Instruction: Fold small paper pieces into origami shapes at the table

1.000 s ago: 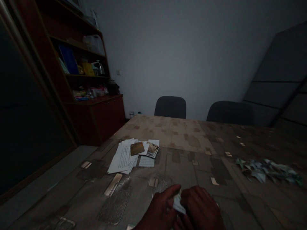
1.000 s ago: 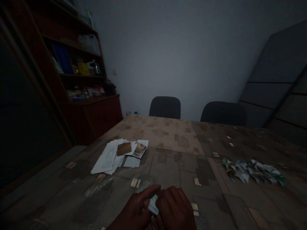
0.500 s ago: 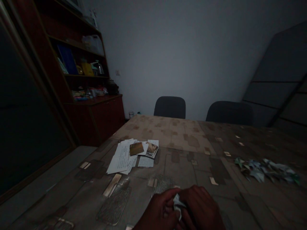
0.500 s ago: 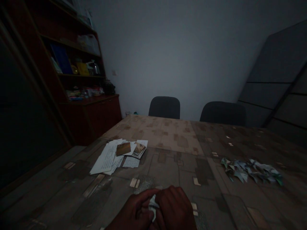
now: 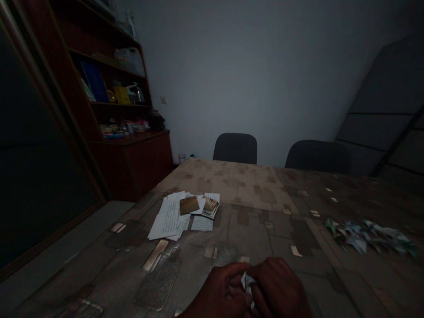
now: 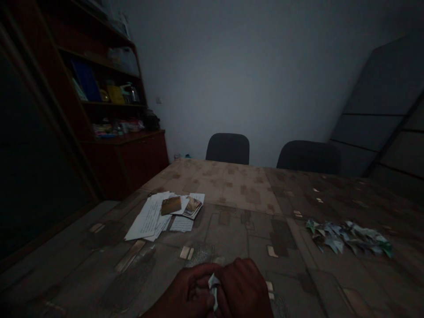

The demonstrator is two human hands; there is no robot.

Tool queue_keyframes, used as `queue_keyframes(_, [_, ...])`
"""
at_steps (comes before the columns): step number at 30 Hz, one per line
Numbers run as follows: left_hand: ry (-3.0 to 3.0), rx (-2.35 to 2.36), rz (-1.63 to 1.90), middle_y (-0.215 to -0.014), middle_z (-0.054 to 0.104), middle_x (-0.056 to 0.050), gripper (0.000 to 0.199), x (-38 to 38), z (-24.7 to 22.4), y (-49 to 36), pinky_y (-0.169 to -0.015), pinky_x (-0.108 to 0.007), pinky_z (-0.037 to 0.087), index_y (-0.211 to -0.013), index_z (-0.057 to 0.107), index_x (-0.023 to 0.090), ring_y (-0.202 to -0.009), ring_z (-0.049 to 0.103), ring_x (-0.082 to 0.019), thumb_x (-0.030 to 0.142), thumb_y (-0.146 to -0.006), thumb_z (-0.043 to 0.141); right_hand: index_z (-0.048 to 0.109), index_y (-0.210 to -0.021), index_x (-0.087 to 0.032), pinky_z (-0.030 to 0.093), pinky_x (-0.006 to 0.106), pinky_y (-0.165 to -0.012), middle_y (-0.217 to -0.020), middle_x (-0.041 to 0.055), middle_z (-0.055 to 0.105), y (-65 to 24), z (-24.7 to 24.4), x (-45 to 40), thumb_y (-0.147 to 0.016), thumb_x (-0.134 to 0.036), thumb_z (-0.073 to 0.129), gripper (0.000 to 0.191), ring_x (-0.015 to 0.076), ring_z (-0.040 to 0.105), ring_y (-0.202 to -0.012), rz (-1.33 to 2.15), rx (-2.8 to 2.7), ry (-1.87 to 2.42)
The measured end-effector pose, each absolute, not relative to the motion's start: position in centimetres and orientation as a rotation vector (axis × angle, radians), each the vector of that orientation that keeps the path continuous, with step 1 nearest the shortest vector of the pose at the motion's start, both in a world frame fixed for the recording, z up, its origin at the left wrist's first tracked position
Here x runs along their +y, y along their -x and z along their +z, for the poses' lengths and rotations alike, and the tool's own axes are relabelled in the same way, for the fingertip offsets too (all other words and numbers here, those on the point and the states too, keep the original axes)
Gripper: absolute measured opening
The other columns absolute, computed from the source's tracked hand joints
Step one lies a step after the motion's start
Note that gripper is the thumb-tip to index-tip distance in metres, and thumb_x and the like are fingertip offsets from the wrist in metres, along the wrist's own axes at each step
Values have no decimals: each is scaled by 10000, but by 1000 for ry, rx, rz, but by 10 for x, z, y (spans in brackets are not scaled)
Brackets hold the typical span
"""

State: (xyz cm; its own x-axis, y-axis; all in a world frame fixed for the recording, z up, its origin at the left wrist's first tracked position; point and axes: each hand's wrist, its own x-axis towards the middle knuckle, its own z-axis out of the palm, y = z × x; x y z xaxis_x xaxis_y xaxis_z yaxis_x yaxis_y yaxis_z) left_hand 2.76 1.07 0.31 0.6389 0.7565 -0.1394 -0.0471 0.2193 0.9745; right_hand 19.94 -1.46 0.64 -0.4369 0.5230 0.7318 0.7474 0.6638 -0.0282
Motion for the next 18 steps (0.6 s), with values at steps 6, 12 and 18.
queue_keyframes(6, [-1228,681,607,-815,698,-83,458,10,5,-27,-600,-242,498,-1079,672,80,-622,632,-142,263,-662,726,586,-918,-176,351,311,-588,-682,36,656,-199,8,-15,-1023,-234,325,287,191,551,-588,-321,-2145,992])
queue_keyframes(12, [-1148,534,648,-851,703,-98,682,10,-7,-26,-622,-251,509,-1127,659,98,-685,668,-169,553,-644,820,573,-854,-178,313,319,-574,-604,21,613,-198,7,-16,-995,-159,359,257,185,502,-542,-432,-2127,931])
queue_keyframes(18, [-1092,456,680,-823,705,-91,689,10,-10,-25,-617,-242,501,-1137,657,99,-678,677,-160,587,-674,804,594,-870,-176,328,332,-599,-646,34,625,-202,9,-18,-1032,-278,352,308,202,508,-594,-371,-2177,970])
